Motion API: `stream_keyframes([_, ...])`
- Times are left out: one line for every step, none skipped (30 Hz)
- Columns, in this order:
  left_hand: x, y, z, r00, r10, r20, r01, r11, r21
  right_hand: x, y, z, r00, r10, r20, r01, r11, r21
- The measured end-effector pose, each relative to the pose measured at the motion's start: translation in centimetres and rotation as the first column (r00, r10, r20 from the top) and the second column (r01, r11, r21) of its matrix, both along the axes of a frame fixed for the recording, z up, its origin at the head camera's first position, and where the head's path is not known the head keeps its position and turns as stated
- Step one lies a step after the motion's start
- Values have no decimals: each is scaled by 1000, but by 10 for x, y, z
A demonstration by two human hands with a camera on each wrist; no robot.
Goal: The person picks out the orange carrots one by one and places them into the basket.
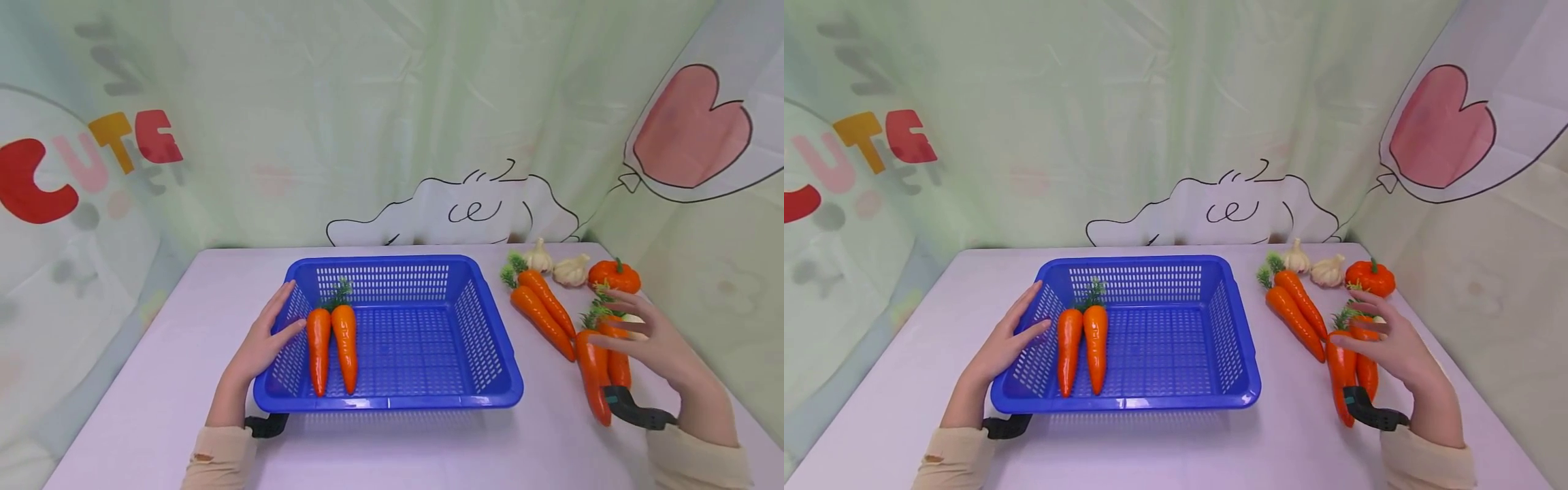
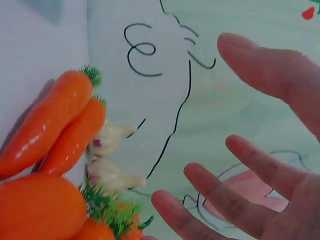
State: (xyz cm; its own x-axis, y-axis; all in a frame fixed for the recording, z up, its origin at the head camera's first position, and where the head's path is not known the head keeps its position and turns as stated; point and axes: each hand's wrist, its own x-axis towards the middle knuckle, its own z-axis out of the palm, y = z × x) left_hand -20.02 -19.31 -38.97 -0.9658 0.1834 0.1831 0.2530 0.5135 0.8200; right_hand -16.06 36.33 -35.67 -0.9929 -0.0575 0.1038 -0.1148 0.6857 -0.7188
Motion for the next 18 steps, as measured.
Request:
stream_keyframes([0,0,0,1000,0,0,0,1000,1,0,3,-2,1000,-6,12,6,1000,2])
stream_keyframes([0,0,0,1000,-1,-1,1,1000,1,0,6,-3,1000,-10,27,10,1000,3])
stream_keyframes([0,0,0,1000,1,0,-1,1000,0,0,9,-5,999,-15,43,15,1000,5])
stream_keyframes([0,0,0,1000,2,-1,-2,1000,-1,0,12,-6,998,-19,56,19,1000,6])
stream_keyframes([0,0,1,1000,2,-1,-2,1000,-1,0,14,-7,997,-23,68,22,1000,7])
stream_keyframes([0,0,1,1000,3,-2,-3,1000,-1,0,16,-8,997,-27,77,26,1000,11])
stream_keyframes([-1,0,1,1000,4,-4,-4,1000,-2,0,18,-9,996,-29,85,28,1000,11])
stream_keyframes([-1,0,1,1000,4,-5,-4,1000,-3,0,19,-10,995,-31,94,30,999,12])
stream_keyframes([-1,0,1,1000,4,-5,-4,1000,-4,0,21,-11,994,-35,103,33,999,14])
stream_keyframes([-1,0,1,1000,4,-6,-4,1000,-4,0,22,-12,992,-40,116,38,999,19])
stream_keyframes([-1,0,1,1000,3,-7,-3,1000,-5,0,23,-12,990,-46,133,43,999,26])
stream_keyframes([-1,0,1,1000,2,-7,-2,1000,-4,1,24,-13,988,-51,148,47,998,32])
stream_keyframes([-1,0,0,1000,1,-7,-1,1000,-6,1,24,-13,984,-57,168,51,998,38])
stream_keyframes([-1,0,0,1000,0,-7,0,1000,-5,1,25,-13,980,-62,188,54,997,46])
stream_keyframes([-1,0,0,1000,0,-7,0,1000,-5,1,25,-14,976,-67,205,58,997,52])
stream_keyframes([-1,0,0,1000,0,-7,0,1000,-4,1,26,-14,973,-72,219,60,996,58])
stream_keyframes([-1,1,0,1000,0,-7,0,1000,-4,1,26,-14,971,-75,229,61,996,67])
stream_keyframes([0,1,0,1000,0,-6,0,1000,-3,1,27,-15,969,-79,236,63,995,75])
